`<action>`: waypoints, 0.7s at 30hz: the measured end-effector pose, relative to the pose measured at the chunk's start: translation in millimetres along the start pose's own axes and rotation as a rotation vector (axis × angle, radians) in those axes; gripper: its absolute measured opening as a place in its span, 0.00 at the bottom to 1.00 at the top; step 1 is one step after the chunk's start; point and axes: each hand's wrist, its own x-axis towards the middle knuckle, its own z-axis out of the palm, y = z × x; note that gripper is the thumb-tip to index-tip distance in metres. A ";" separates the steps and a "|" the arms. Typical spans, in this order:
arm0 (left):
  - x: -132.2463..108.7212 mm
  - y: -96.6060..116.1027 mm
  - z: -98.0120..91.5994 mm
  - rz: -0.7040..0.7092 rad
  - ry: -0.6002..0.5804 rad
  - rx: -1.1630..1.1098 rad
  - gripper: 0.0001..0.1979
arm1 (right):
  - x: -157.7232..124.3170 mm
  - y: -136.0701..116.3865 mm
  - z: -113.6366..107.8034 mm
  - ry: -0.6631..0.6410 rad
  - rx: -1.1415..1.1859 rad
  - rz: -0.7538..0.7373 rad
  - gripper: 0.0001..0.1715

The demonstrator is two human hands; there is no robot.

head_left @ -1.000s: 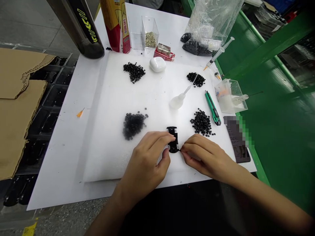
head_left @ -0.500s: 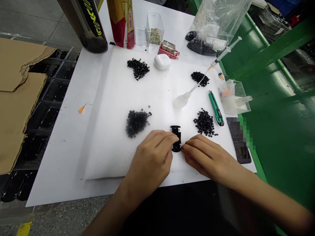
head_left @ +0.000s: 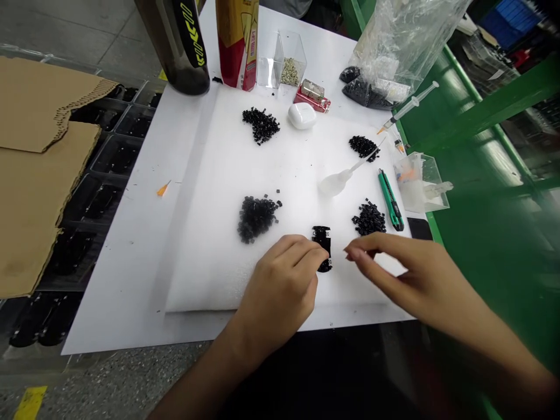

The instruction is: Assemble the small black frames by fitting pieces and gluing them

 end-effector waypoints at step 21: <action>-10.1 10.7 -4.2 -0.044 0.384 -0.109 0.12 | 84.9 -31.2 44.7 -0.063 -0.102 -0.088 0.03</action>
